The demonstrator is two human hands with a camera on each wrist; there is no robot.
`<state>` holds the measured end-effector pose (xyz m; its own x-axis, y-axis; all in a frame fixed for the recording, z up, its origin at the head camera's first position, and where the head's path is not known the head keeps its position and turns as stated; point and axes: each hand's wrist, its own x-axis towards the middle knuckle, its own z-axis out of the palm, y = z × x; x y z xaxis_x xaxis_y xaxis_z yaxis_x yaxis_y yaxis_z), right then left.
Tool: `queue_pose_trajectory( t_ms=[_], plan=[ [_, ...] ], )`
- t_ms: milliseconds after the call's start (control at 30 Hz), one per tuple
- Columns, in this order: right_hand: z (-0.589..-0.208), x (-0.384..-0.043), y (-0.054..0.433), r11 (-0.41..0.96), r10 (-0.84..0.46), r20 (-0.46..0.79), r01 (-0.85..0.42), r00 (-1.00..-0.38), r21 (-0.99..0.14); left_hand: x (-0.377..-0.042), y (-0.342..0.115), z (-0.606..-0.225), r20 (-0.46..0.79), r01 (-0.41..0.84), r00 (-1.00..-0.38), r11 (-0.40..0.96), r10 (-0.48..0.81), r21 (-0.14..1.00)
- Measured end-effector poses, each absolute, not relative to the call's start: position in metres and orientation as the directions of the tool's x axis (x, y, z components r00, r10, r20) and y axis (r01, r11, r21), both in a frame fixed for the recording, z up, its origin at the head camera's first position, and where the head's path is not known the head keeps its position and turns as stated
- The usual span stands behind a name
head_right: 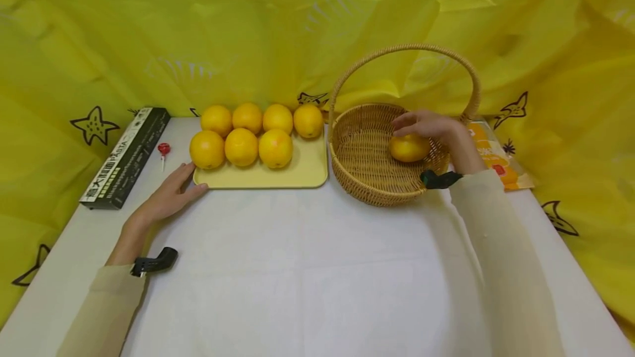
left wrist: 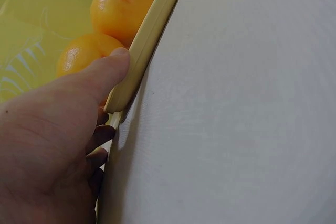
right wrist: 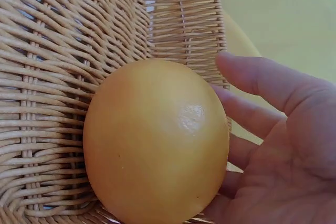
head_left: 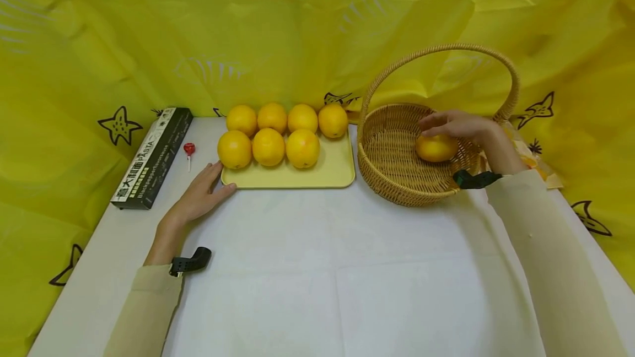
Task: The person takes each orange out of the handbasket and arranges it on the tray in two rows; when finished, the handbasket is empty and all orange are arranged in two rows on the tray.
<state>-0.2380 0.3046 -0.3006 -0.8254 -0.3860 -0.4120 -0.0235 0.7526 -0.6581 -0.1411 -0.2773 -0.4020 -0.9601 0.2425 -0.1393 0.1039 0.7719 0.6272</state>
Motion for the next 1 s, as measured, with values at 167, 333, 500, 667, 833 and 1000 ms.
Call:
queue_pose_trajectory(
  t_ms=[167, 333, 500, 667, 833, 1000],
  plan=[
    [-0.3, -0.238, 0.306, 0.757, -0.421, -0.429, -0.049, -0.799, -0.651, -0.142, -0.278, -0.402, -0.136, 0.106, -0.961, 0.773, 0.242, 0.625],
    [-0.296, -0.239, 0.305, 0.812, -0.461, -0.459, -0.153, -0.759, -0.563, -0.142, -0.277, -0.402, -0.127, 0.112, -0.962, 0.771, 0.243, 0.627],
    [-0.292, -0.237, 0.297, 0.824, -0.512, -0.505, -0.231, -0.695, -0.517, -0.143, -0.277, -0.402, -0.119, 0.119, -0.962, 0.769, 0.247, 0.628],
    [-0.293, -0.234, 0.294, 0.829, -0.508, -0.537, -0.213, -0.673, -0.517, -0.142, -0.276, -0.401, -0.107, 0.133, -0.961, 0.762, 0.257, 0.634],
    [-0.295, -0.228, 0.292, 0.836, -0.493, -0.55, -0.192, -0.674, -0.515, -0.14, -0.276, -0.401, -0.117, 0.127, -0.96, 0.765, 0.255, 0.632],
    [-0.294, -0.223, 0.291, 0.86, -0.472, -0.574, -0.207, -0.669, -0.466, -0.14, -0.275, -0.401, -0.124, 0.118, -0.961, 0.771, 0.248, 0.626]
  ],
)
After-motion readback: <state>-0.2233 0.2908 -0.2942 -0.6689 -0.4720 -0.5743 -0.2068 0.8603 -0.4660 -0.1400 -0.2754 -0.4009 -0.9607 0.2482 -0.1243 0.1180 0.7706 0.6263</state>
